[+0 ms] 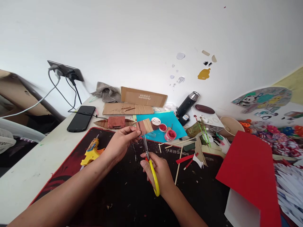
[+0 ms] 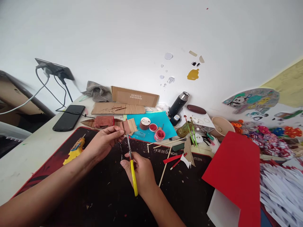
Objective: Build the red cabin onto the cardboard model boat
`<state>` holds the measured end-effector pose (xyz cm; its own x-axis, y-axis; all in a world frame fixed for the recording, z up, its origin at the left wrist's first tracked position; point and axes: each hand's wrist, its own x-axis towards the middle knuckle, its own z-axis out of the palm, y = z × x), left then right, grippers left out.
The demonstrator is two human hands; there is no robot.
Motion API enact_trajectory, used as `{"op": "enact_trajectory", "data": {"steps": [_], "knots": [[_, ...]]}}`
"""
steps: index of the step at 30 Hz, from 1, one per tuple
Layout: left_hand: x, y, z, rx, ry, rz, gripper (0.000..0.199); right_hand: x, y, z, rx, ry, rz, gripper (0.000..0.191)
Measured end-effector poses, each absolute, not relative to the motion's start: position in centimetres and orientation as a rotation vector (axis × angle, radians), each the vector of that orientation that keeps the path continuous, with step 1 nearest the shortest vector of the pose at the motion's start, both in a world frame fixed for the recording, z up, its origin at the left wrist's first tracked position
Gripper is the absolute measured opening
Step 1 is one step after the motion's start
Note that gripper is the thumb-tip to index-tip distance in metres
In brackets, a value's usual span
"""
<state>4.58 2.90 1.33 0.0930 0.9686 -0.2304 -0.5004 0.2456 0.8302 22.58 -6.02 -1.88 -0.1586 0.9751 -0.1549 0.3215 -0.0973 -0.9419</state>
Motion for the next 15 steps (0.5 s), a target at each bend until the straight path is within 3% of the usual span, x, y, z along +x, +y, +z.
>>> {"op": "enact_trajectory", "data": {"steps": [15], "knots": [[4.90, 2.96, 1.16, 0.675, 0.895, 1.239, 0.047, 22.56, -5.89, -2.23, -1.462, -1.602, 1.176, 0.048]]}}
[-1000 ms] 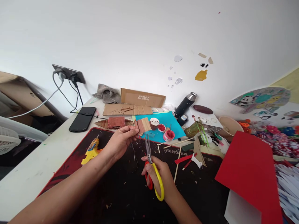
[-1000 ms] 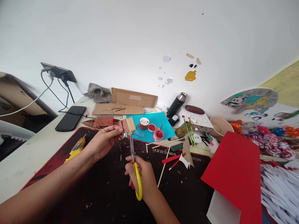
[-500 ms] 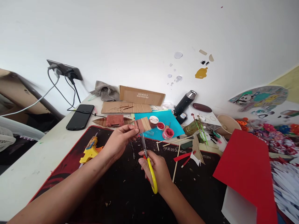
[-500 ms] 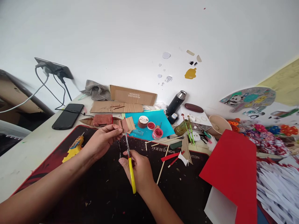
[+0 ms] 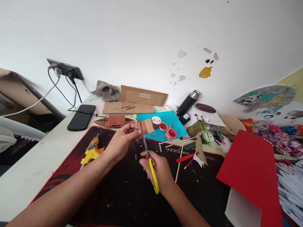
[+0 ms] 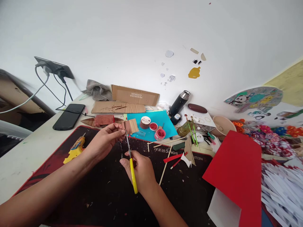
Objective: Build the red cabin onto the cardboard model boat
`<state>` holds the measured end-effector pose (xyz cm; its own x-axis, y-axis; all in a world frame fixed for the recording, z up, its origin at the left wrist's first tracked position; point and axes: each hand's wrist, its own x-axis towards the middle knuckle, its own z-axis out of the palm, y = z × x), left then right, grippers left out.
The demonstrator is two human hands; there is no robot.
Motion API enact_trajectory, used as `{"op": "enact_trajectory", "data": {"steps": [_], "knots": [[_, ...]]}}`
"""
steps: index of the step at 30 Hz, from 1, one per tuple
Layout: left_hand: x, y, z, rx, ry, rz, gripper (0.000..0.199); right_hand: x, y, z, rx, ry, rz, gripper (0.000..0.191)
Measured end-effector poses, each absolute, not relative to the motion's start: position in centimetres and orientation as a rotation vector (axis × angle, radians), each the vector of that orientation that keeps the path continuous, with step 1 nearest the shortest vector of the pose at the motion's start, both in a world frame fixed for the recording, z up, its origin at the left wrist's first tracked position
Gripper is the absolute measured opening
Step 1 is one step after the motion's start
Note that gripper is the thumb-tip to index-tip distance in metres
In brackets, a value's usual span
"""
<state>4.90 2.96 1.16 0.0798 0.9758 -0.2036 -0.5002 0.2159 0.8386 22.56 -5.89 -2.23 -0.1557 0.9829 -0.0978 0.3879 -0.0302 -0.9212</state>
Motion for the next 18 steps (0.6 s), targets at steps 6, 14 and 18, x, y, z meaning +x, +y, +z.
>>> {"op": "enact_trajectory", "data": {"steps": [6, 14, 18], "knots": [[5.27, 2.77, 0.98, 0.672, 0.879, 1.246, 0.046, 22.51, -5.74, -1.95, -1.465, -1.601, 1.180, 0.047], [5.35, 2.59, 0.72, 0.655, 0.865, 1.258, 0.045, 22.54, -5.89, -1.76, -1.469, -1.592, 1.195, 0.048], [5.35, 2.58, 0.84, 0.656, 0.867, 1.251, 0.045, 22.56, -5.69, -1.56, -1.469, -1.591, 1.192, 0.046]]}}
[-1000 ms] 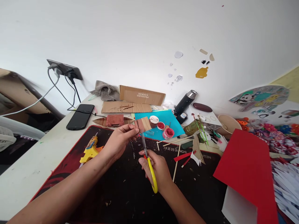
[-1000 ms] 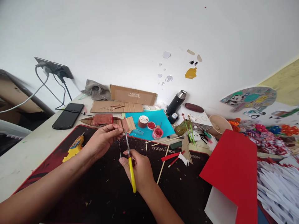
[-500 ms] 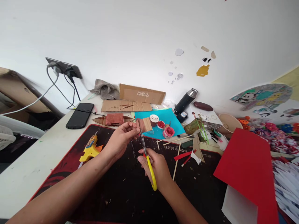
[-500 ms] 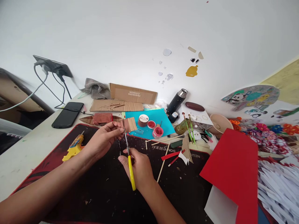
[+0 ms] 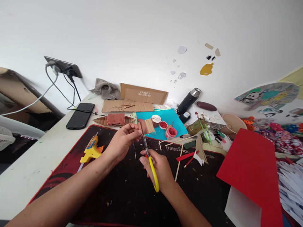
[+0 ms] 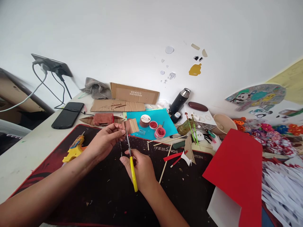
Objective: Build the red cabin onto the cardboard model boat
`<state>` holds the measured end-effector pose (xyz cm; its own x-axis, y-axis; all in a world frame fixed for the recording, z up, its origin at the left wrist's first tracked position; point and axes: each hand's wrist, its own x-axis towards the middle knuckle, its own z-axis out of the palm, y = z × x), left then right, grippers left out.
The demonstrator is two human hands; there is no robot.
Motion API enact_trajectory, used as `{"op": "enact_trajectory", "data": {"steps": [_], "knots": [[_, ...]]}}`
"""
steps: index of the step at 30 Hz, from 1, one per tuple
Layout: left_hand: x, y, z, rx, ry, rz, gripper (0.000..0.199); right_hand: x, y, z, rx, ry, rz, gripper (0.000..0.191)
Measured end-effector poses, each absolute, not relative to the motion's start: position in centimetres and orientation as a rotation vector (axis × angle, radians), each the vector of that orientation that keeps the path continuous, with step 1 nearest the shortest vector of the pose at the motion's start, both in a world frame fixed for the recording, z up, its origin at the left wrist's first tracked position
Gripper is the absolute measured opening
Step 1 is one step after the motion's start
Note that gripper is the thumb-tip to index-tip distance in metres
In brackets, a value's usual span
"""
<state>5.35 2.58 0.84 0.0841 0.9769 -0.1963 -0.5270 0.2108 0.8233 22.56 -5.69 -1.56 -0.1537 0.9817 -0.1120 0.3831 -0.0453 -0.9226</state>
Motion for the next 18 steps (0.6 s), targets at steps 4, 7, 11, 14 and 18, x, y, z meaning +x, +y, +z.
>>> {"op": "enact_trajectory", "data": {"steps": [4, 7, 11, 14, 18], "knots": [[5.43, 2.51, 0.86, 0.657, 0.868, 1.241, 0.045, 22.63, -5.68, -1.75, -1.467, -1.590, 1.192, 0.047], [5.47, 2.46, 0.75, 0.654, 0.870, 1.233, 0.045, 22.73, -5.82, -1.95, -1.471, -1.592, 1.192, 0.046], [5.47, 2.45, 0.72, 0.662, 0.874, 1.229, 0.048, 22.83, -5.88, -1.95, -1.480, -1.591, 1.197, 0.045], [5.47, 2.40, 0.85, 0.674, 0.878, 1.231, 0.048, 22.84, -5.84, -1.85, -1.483, -1.589, 1.199, 0.046], [5.52, 2.25, 0.99, 0.679, 0.880, 1.237, 0.047, 22.76, -5.89, -1.82, -1.484, -1.585, 1.208, 0.046]]}}
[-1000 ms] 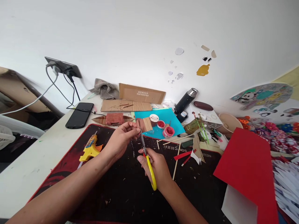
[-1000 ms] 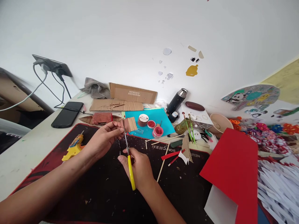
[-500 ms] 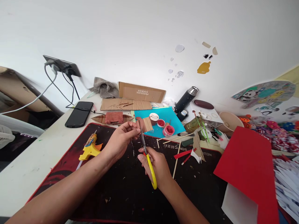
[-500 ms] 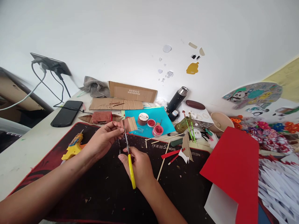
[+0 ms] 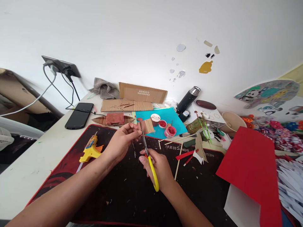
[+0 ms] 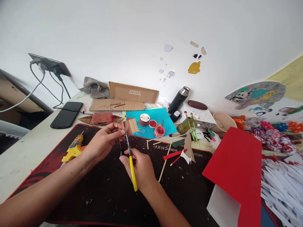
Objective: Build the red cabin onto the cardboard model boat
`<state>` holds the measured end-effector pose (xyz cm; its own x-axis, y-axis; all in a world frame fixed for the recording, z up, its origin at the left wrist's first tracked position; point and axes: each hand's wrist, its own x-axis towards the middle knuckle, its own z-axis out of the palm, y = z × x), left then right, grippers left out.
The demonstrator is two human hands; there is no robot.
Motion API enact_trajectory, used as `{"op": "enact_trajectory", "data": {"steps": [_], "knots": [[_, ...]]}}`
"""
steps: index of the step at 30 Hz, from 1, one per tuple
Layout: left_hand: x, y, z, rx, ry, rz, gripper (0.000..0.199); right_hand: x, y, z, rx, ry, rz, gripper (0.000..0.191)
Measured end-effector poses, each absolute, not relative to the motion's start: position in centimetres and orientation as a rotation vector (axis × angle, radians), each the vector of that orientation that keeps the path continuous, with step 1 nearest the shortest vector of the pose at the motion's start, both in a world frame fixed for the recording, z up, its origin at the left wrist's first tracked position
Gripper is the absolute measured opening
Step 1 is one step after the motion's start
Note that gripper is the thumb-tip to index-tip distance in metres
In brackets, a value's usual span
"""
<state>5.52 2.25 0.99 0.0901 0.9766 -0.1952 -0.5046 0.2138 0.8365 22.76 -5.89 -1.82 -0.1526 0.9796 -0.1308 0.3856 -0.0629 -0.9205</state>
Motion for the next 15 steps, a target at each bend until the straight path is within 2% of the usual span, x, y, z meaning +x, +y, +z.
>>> {"op": "enact_trajectory", "data": {"steps": [15], "knots": [[5.7, 2.3, 1.0, 0.719, 0.893, 1.252, 0.043, 22.3, -5.9, -0.9, -1.532, -1.643, 1.102, 0.031]]}}
